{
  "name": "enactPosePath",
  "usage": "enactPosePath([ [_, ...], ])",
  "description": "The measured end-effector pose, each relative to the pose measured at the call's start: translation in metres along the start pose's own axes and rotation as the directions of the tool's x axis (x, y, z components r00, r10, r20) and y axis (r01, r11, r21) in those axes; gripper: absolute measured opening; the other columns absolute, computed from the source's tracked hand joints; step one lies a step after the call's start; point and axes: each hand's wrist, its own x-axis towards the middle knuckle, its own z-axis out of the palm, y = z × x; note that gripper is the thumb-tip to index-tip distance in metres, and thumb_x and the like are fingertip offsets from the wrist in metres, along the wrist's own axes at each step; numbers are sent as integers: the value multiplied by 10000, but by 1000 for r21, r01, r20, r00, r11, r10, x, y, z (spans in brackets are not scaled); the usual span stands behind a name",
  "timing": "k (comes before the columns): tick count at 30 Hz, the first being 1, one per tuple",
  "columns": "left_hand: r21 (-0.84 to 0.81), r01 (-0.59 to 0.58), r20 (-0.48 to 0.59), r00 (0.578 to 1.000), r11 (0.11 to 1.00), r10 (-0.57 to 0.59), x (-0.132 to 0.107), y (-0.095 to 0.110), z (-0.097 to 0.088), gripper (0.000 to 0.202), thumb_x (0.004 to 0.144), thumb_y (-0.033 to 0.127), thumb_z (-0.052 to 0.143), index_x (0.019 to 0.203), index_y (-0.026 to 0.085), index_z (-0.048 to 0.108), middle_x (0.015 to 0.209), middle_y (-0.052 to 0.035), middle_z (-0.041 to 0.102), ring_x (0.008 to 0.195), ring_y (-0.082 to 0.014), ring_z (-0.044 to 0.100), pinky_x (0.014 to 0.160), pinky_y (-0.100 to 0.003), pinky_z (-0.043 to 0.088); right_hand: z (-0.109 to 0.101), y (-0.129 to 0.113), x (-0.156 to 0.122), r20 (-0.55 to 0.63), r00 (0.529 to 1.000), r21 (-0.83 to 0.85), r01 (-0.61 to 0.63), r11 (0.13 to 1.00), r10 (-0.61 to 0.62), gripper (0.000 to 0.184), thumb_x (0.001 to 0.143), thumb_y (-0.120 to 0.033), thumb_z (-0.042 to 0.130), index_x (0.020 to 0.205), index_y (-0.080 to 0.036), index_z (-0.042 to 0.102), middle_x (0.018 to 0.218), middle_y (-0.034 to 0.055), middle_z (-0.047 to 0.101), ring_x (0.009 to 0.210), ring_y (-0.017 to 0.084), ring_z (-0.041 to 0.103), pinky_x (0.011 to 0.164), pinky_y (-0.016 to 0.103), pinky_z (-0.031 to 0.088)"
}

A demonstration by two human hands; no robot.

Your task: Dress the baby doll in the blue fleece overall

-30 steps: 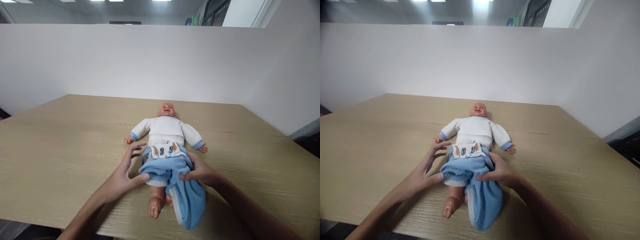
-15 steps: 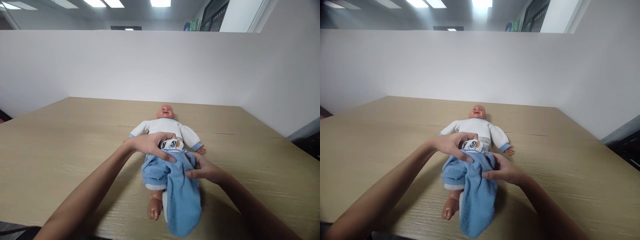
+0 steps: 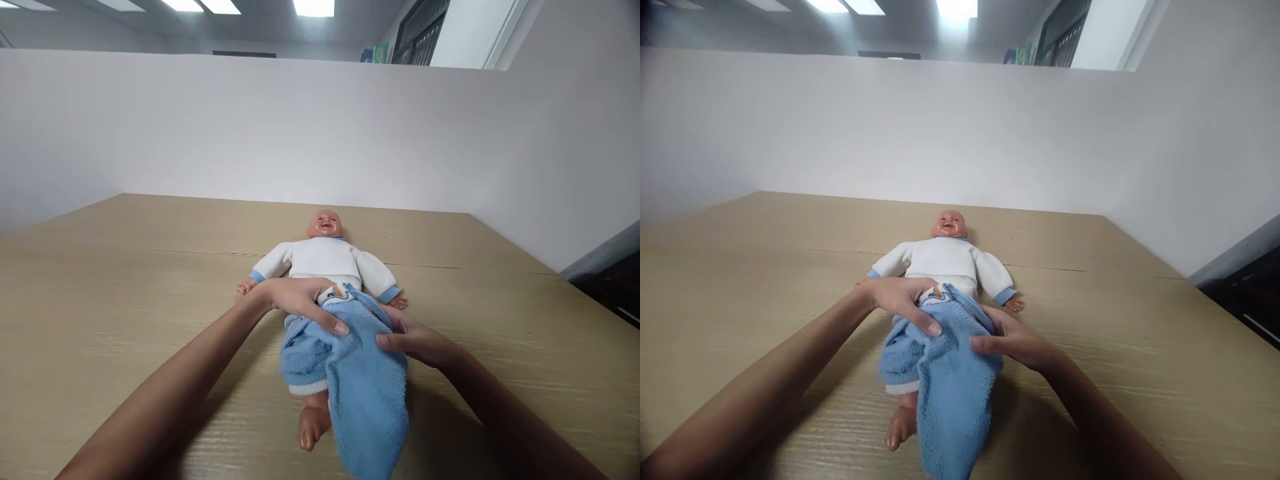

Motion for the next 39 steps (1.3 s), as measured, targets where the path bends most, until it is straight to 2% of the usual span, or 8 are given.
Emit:
enactPosePath([
  [4, 26, -50, -18, 999, 998, 50, -1, 6, 6, 349, 990, 461, 729, 1255, 235, 758, 1228, -7, 788, 1196, -243, 721, 1064, -302, 573, -7, 1, -9, 197, 957, -169, -179, 969, 211, 693, 722, -526, 968, 1289, -210, 727, 1112, 52, 785, 1074, 297, 749, 962, 416, 606],
  [11, 94, -30, 170, 985, 995, 13, 0, 2, 3, 439, 843, 478, 886, 1183, 215, 800, 1211, -26, 824, 1154, -298, 757, 1035, -348, 610, 0, 0, -1, -228, 970, 146, 122, 982, -87, 518, 873, -603, 800, 1208, -212, 745, 1101, 75, 782, 980, 245, 750, 866, 335, 580],
  [15, 106, -84, 121, 990, 991, 71, 1, 3, 5, 307, 918, 466, 813, 1102, 220, 823, 1182, -17, 830, 1172, -288, 752, 1104, -362, 580, -1, -5, -4, -8, 999, 83, -44, 996, 45, 559, 864, -586, 819, 1272, -212, 737, 1127, 57, 783, 1051, 251, 741, 994, 364, 546],
  [20, 23, -90, 107, 990, 996, 87, 2, 3, 8, 304, 953, 461, 772, 1105, 201, 812, 1201, -20, 811, 1241, -290, 718, 1165, -364, 544, -8, 1, -17, 320, 930, -98, -159, 982, 182, 735, 701, -561, 967, 1284, -178, 738, 1105, 53, 781, 1004, 253, 737, 884, 340, 573],
  [27, -88, 36, 352, 936, 995, -2, 5, -9, 6, 508, 666, 333, 1027, 1096, 167, 812, 1168, -52, 830, 1171, -309, 760, 1032, -349, 626, -7, 13, -2, -109, 989, 230, 123, 965, -100, 478, 840, -513, 877, 1218, -233, 789, 1153, 63, 807, 1123, 250, 744, 986, 324, 570],
  [31, -98, 2, 289, 957, 995, 26, 4, -12, 3, 507, 677, 348, 1023, 1109, 173, 822, 1132, -41, 840, 1142, -286, 765, 1048, -317, 613, -1, 8, -2, 6, 1000, 163, -18, 986, 17, 499, 876, -534, 825, 1252, -208, 786, 1183, 81, 812, 1171, 280, 748, 1064, 377, 552],
  [36, -63, -112, 225, 966, 992, 123, 5, -18, 4, 338, 850, 386, 905, 1111, 185, 830, 1148, -14, 827, 1159, -247, 743, 1113, -290, 559, 0, 3, -16, 260, 962, -29, -78, 997, 83, 842, 682, -535, 979, 1394, -183, 700, 1183, 104, 816, 1195, 328, 749, 1022, 416, 593],
  [39, -109, -96, 224, 967, 989, 118, 7, -19, 9, 327, 905, 407, 850, 1141, 182, 818, 1192, -23, 815, 1176, -249, 741, 1115, -312, 568, 0, 5, -17, 118, 993, 53, 12, 999, -18, 794, 632, -590, 983, 1280, -191, 758, 1077, 100, 827, 1098, 321, 774, 952, 408, 618],
])
